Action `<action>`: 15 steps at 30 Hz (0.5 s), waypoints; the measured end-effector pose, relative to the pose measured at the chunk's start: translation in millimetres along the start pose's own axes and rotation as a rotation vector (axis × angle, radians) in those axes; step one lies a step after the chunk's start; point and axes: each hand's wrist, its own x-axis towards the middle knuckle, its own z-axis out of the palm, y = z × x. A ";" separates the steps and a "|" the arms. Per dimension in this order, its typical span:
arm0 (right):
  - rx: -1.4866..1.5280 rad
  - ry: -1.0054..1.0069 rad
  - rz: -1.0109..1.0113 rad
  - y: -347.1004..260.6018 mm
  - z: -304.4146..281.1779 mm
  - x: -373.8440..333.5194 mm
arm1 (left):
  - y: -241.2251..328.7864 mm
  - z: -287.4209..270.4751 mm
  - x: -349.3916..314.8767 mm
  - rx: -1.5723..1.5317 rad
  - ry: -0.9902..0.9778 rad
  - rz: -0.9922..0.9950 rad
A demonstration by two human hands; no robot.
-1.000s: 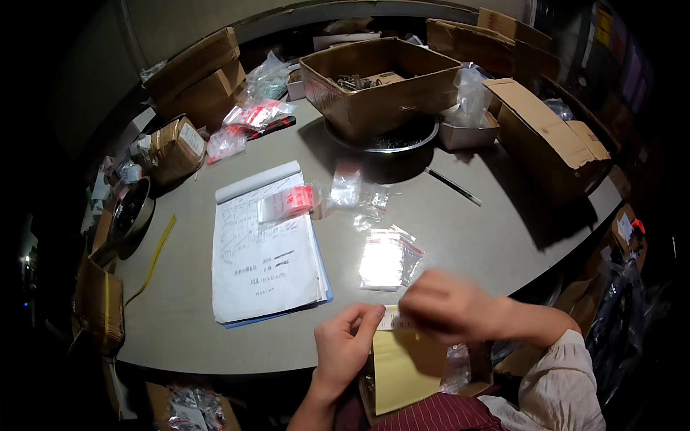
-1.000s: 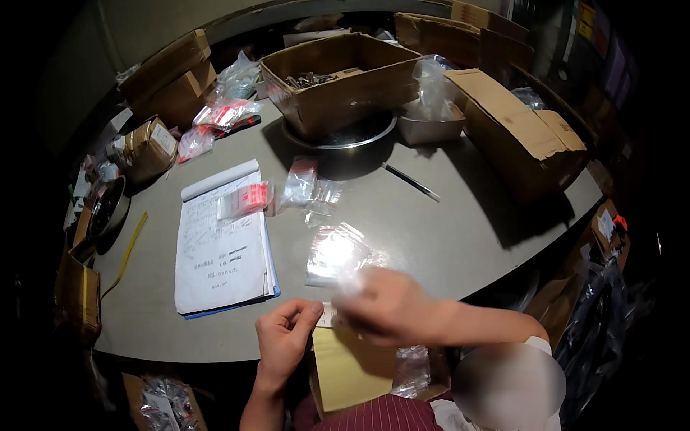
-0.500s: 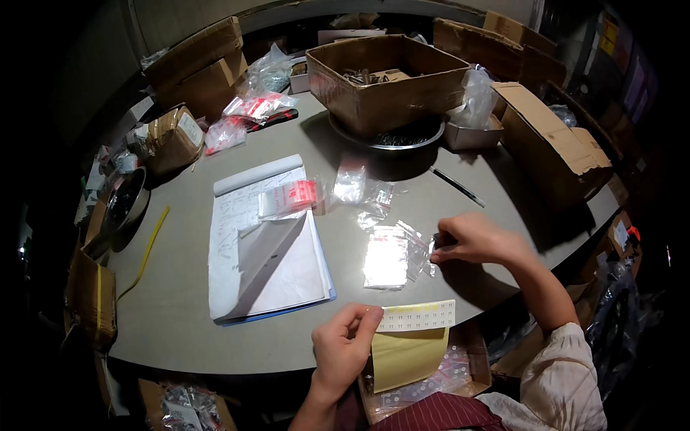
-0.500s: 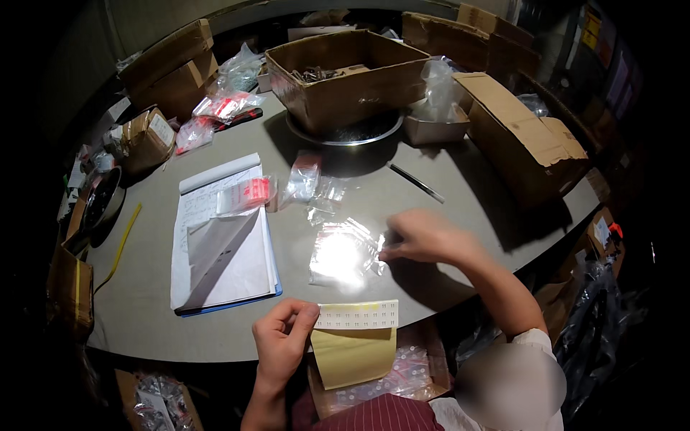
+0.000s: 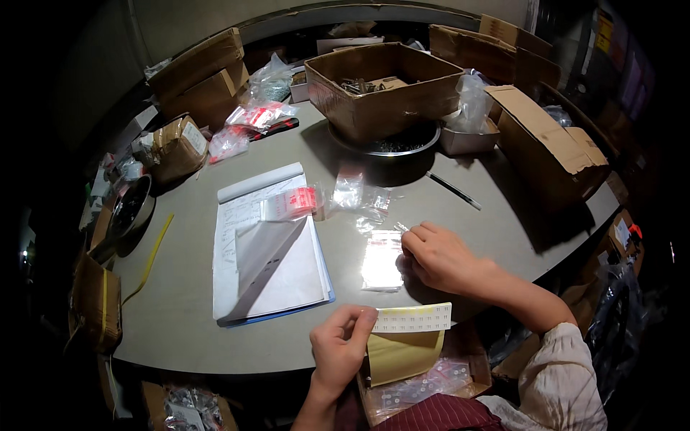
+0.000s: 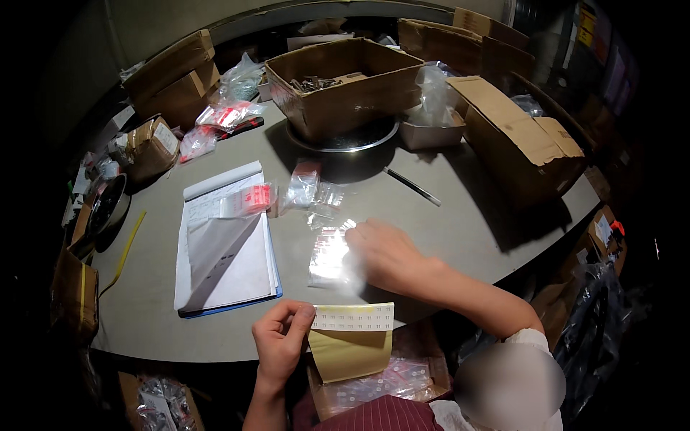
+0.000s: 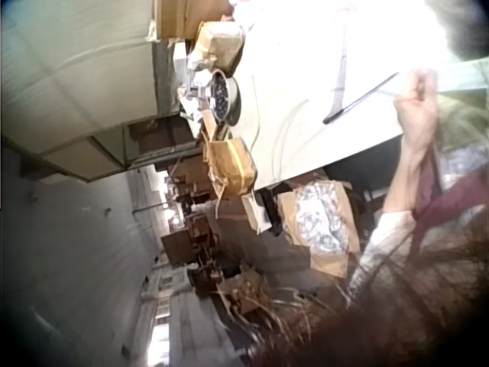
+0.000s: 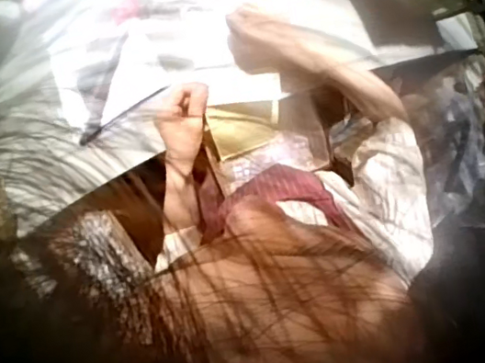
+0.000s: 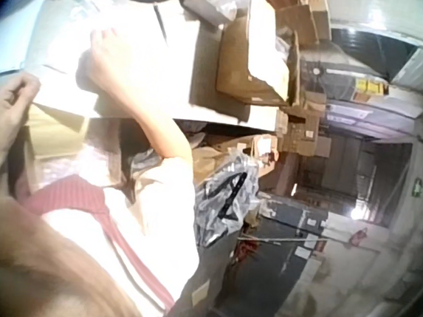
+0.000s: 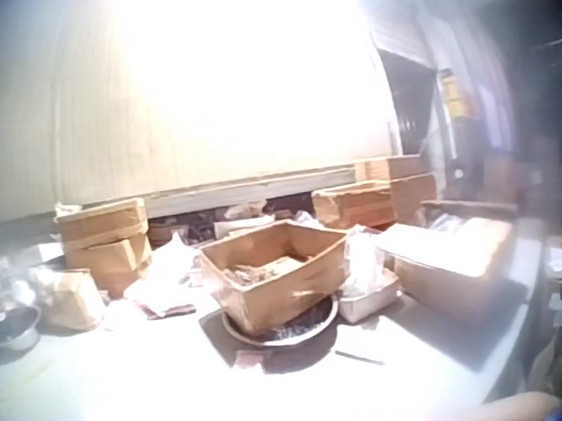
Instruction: The person sits on the floor at a cluttered table and repeatedly picks up small, clear plastic bags containing metallic components. They place each bag into a yellow paper envelope, seal it, and then write on a notepad. The process is repeated for multiple items throughout the clip.
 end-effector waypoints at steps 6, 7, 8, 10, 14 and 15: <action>-0.011 -0.128 0.226 38.1 -36.7 -11.6 | -5.9 -7.3 -3.1 -0.150 0.061 0.003; 0.031 -0.231 0.292 38.1 -48.0 -16.0 | -2.8 -11.4 -3.5 -0.180 0.068 0.014; 0.076 -0.159 0.209 43.3 -43.8 -26.8 | 1.2 -19.0 -4.4 -0.160 0.095 0.001; 0.163 -0.017 0.048 47.8 -25.6 -59.6 | 6.4 -35.5 -4.9 -0.124 0.144 -0.029; 0.484 0.004 -0.038 -0.3 -19.1 -105.8 | 6.1 -57.2 2.2 -0.175 0.246 0.025; 0.569 -0.031 -0.081 -13.7 -24.4 -110.3 | 6.5 -59.3 3.6 -0.175 0.238 0.015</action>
